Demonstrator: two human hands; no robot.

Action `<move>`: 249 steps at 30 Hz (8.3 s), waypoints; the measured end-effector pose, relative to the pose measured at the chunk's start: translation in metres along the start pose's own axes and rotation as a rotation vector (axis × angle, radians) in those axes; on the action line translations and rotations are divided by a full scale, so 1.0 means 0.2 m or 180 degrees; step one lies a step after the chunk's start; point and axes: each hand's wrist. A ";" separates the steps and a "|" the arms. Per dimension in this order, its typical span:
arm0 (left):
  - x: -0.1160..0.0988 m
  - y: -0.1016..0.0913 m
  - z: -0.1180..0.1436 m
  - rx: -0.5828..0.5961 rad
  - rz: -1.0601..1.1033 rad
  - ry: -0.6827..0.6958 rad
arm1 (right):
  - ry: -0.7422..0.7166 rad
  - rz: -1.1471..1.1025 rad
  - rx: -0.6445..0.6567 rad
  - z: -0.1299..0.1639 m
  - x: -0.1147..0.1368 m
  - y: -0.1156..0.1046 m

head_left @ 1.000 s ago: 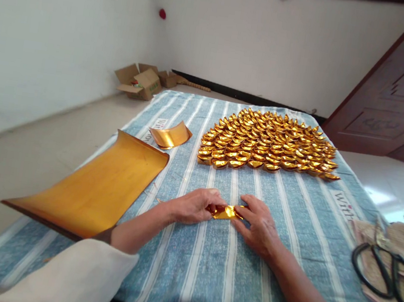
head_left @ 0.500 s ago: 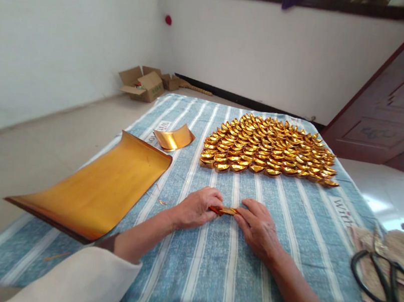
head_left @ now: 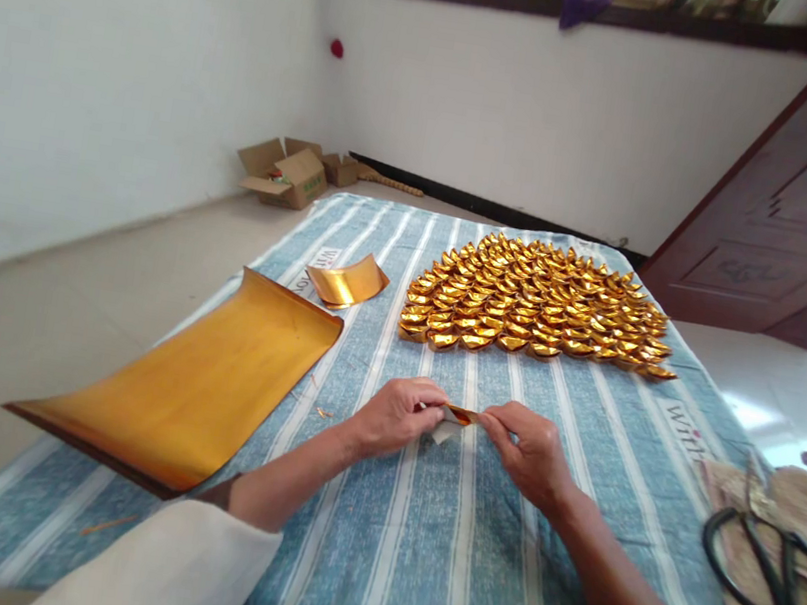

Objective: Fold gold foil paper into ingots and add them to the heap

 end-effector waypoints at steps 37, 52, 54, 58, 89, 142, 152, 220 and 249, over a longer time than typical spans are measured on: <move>0.03 0.17 0.13 -0.0459 -0.1218 -0.0002 | -0.0925 0.2435 0.0028 0.15 0.24 0.20; 0.00 0.15 0.13 -0.0376 -0.1146 -0.0132 | -0.0791 0.1087 -0.0211 0.14 0.21 0.16; 0.00 0.15 0.13 -0.0400 -0.1085 -0.0097 | -0.0787 0.0870 -0.0278 0.13 0.20 0.16; 0.01 0.13 0.13 -0.0395 -0.0862 0.0063 | -0.0659 0.0421 -0.0480 0.13 0.18 0.15; 0.07 0.07 0.05 -0.0554 0.0510 -0.0530 | 0.2068 -0.3163 0.0443 0.11 0.31 0.05; 0.01 0.17 0.18 -0.0434 -0.1459 0.0188 | -0.0400 0.0644 0.1778 0.02 0.12 0.02; 0.02 0.16 0.16 -0.0295 -0.1295 -0.0058 | -0.0712 0.0661 0.2150 -0.05 0.10 -0.03; 0.04 0.10 0.12 -0.0308 -0.0538 -0.0346 | 0.1099 -0.0253 0.1888 -0.13 0.15 0.05; 0.04 0.11 0.11 -0.0273 -0.0643 -0.0377 | 0.0891 0.0568 0.1753 -0.11 0.15 0.08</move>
Point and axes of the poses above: each hand's wrist, its own z-axis away from the middle knuckle, its own y-axis out of the palm, x = y × z, and after that the axes turned 6 degrees about x, right-handed
